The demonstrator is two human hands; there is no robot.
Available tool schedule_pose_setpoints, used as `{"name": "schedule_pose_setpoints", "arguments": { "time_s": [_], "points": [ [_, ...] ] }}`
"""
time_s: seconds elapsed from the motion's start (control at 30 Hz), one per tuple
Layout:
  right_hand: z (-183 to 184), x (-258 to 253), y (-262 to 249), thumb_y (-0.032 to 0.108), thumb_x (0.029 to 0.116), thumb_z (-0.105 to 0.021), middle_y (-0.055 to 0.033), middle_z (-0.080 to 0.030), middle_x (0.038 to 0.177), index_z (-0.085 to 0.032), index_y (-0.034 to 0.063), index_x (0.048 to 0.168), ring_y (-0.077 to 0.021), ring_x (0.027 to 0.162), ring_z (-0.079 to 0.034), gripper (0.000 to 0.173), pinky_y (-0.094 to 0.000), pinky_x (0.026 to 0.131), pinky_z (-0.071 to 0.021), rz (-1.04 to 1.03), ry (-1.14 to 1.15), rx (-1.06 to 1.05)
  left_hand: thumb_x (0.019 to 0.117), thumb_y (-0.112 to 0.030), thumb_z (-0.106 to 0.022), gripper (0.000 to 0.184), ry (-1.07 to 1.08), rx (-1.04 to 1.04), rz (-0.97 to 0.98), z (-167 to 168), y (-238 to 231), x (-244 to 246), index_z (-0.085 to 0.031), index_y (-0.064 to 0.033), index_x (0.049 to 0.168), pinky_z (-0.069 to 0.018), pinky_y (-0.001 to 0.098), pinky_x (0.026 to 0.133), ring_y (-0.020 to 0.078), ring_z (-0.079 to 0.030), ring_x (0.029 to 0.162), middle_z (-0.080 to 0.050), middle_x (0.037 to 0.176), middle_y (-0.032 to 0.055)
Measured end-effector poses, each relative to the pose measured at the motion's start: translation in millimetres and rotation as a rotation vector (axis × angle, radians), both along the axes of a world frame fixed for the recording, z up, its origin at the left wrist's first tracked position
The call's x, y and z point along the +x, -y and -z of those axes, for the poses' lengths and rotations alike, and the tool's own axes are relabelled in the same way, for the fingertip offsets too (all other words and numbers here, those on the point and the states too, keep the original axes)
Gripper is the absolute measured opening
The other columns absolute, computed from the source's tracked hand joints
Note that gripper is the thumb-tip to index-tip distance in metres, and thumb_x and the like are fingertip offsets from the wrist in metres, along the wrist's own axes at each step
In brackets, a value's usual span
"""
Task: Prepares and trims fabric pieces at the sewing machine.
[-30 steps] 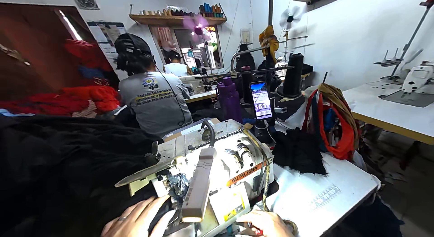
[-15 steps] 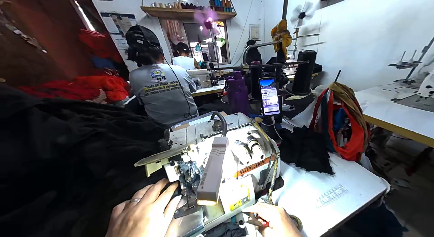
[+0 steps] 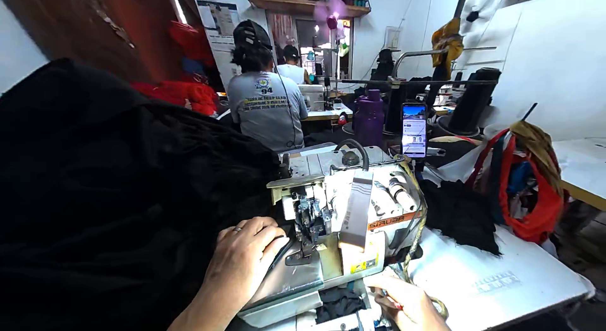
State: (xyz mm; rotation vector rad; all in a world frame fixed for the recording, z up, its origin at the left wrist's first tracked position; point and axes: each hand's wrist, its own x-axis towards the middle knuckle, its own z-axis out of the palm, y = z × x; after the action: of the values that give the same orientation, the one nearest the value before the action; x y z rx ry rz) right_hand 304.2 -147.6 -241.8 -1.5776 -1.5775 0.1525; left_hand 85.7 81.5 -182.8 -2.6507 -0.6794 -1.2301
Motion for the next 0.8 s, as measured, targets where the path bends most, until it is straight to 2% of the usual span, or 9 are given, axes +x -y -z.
{"name": "schedule_pose_setpoints", "arguments": {
  "time_s": [0.07, 0.13, 0.2, 0.27, 0.33, 0.4, 0.5, 0.63, 0.8],
  "points": [
    [-4, 0, 0, 0.003, 0.0978, -0.058, -0.0178, -0.075, 0.099, -0.073, -0.0027, 0.117, -0.0236, 0.086, -0.073, 0.025, -0.0358, 0.082, -0.0593, -0.011, -0.031, 0.010, 0.0906, -0.026, -0.060, 0.025, 0.025, -0.038, -0.001, 0, 4, 2, -0.076, -0.0082, 0.083, -0.0509, 0.0578, 0.080, 0.0321, -0.071, 0.093, -0.073, 0.096, 0.0095],
    [-19, -4, 2, 0.009, 0.1005, -0.058, -0.0189, -0.074, 0.099, -0.071, -0.0039, 0.120, -0.0253, 0.084, -0.073, 0.027, -0.0385, 0.079, -0.0597, -0.044, -0.002, -0.033, 0.0917, -0.024, -0.062, 0.023, 0.061, -0.079, -0.009, -1, 6, 3, -0.076, -0.0073, 0.085, -0.0516, 0.0574, 0.081, 0.0306, -0.071, 0.092, -0.074, 0.095, 0.0090],
    [-43, -11, 4, 0.021, 0.1011, -0.061, -0.0192, -0.075, 0.101, -0.068, -0.0022, 0.128, -0.0294, 0.087, -0.073, 0.036, -0.0465, 0.080, -0.0590, -0.071, 0.058, -0.129, 0.0935, -0.021, -0.062, 0.021, 0.108, -0.101, -0.013, 0, 7, 3, -0.075, -0.0062, 0.086, -0.0529, 0.0557, 0.079, 0.0295, -0.071, 0.091, -0.074, 0.093, 0.0090],
    [-68, -19, 4, 0.038, 0.0980, -0.063, -0.0189, -0.073, 0.095, -0.066, -0.0012, 0.133, -0.0310, 0.077, -0.068, 0.052, -0.0509, 0.071, -0.0550, -0.069, 0.121, -0.219, 0.0942, -0.019, -0.064, 0.019, 0.145, -0.113, -0.010, 0, 10, 4, -0.075, -0.0042, 0.088, -0.0541, 0.0544, 0.077, 0.0294, -0.072, 0.088, -0.073, 0.093, 0.0108],
    [-89, -24, 1, 0.049, 0.0999, -0.055, -0.0176, -0.073, 0.099, -0.065, 0.0009, 0.133, -0.0310, 0.080, -0.069, 0.059, -0.0519, 0.070, -0.0551, -0.054, 0.204, -0.284, 0.0949, -0.018, -0.065, 0.018, 0.181, -0.123, -0.021, 0, 13, 4, -0.074, -0.0029, 0.090, -0.0552, 0.0518, 0.073, 0.0284, -0.072, 0.084, -0.072, 0.090, 0.0117],
    [-103, -29, -3, 0.046, 0.1059, -0.047, -0.0184, -0.073, 0.106, -0.066, 0.0019, 0.132, -0.0336, 0.088, -0.072, 0.055, -0.0535, 0.073, -0.0566, -0.045, 0.324, -0.283, 0.0958, -0.016, -0.064, 0.017, 0.240, -0.127, -0.029, 1, 15, 4, -0.073, -0.0017, 0.092, -0.0560, 0.0480, 0.070, 0.0266, -0.071, 0.078, -0.071, 0.087, 0.0118],
    [-120, -37, -10, 0.035, 0.1086, -0.046, -0.0206, -0.072, 0.117, -0.065, 0.0000, 0.131, -0.0350, 0.099, -0.073, 0.046, -0.0514, 0.081, -0.0588, -0.067, 0.476, -0.251, 0.0980, -0.014, -0.061, 0.018, 0.336, -0.157, -0.032, 2, 16, 4, -0.071, 0.0001, 0.094, -0.0575, 0.0415, 0.068, 0.0232, -0.070, 0.075, -0.069, 0.085, 0.0115],
    [-122, -45, -26, 0.033, 0.1049, -0.053, -0.0198, -0.073, 0.109, -0.068, 0.0003, 0.127, -0.0339, 0.090, -0.073, 0.042, -0.0475, 0.074, -0.0597, -0.018, 0.616, -0.101, 0.1005, -0.016, -0.059, 0.021, 0.485, -0.182, -0.092, 4, 21, 4, -0.071, 0.0007, 0.097, -0.0576, 0.0336, 0.071, 0.0196, -0.069, 0.077, -0.069, 0.087, 0.0120],
    [-127, -55, -41, 0.030, 0.1001, -0.057, -0.0184, -0.070, 0.096, -0.068, 0.0061, 0.129, -0.0352, 0.081, -0.071, 0.039, -0.0489, 0.064, -0.0587, 0.049, 0.713, -0.149, 0.0998, -0.017, -0.062, 0.020, 0.614, -0.236, -0.168, 5, 26, 4, -0.071, 0.0005, 0.097, -0.0565, 0.0336, 0.072, 0.0197, -0.068, 0.079, -0.068, 0.088, 0.0123]
  ]
}}
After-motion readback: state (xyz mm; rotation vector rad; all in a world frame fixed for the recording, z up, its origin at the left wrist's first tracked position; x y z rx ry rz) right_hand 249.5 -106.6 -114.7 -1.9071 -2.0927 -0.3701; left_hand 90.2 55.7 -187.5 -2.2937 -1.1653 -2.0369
